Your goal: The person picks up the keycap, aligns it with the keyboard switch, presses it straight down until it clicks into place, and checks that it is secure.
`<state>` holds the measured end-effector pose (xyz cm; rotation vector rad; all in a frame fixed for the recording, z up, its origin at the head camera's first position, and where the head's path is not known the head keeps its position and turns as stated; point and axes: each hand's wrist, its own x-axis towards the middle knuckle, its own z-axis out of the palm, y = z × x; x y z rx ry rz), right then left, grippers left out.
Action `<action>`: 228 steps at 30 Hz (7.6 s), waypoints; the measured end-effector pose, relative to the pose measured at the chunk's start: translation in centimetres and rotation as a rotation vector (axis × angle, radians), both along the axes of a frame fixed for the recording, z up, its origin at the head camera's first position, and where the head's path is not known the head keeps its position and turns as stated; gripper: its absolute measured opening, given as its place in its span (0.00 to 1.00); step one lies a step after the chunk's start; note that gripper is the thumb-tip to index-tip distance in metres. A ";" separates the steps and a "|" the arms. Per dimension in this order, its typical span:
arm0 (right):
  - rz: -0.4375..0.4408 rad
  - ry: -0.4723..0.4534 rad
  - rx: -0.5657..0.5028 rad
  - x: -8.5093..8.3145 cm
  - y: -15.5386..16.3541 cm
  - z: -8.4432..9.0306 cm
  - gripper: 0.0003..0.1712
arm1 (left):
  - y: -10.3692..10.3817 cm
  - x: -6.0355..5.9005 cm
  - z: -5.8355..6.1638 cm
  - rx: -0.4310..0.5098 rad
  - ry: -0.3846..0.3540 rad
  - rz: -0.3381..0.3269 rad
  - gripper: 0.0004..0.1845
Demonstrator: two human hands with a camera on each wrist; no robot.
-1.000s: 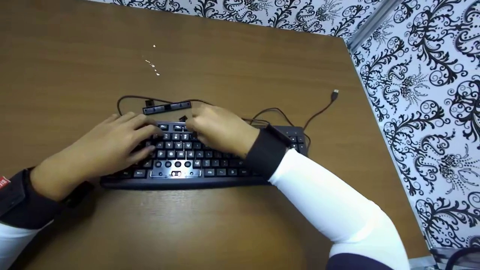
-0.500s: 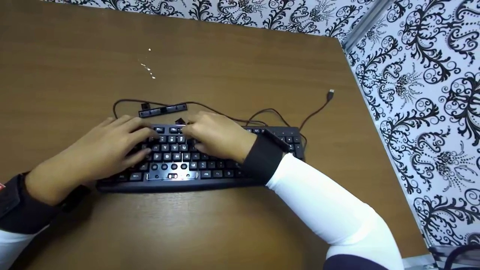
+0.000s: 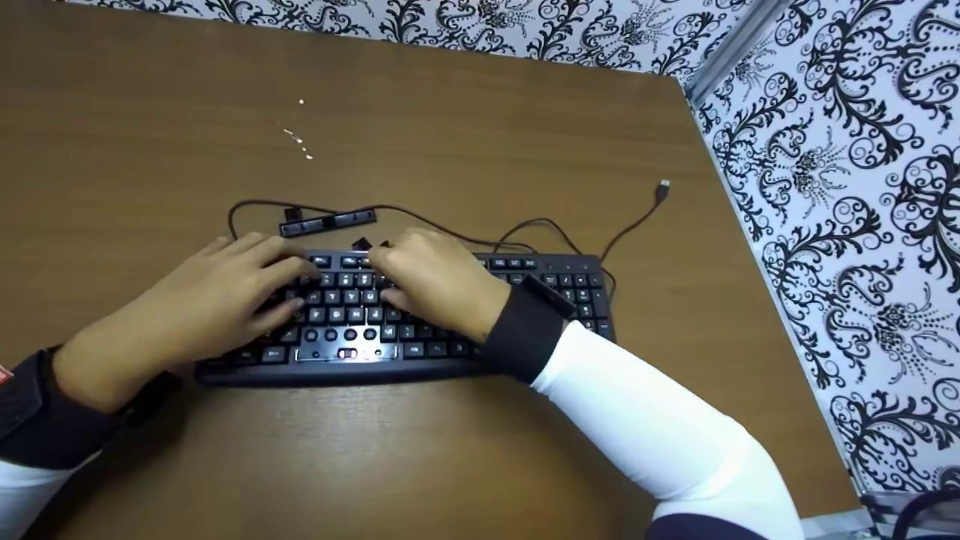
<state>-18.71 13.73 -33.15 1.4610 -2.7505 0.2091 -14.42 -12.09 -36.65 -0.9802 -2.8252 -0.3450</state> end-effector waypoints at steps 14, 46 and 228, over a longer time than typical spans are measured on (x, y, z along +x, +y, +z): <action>-0.006 -0.006 -0.039 0.4 0.1 -0.7 0.07 | 0.0 0.0 0.1 -0.008 -0.015 0.000 0.17; 0.147 0.088 0.037 4.3 -0.9 -1.1 0.06 | 0.1 0.0 0.0 0.005 -0.020 0.002 0.17; -0.042 -0.163 0.254 -8.3 -5.6 0.3 0.04 | -0.1 0.1 0.3 0.017 -0.027 -0.010 0.16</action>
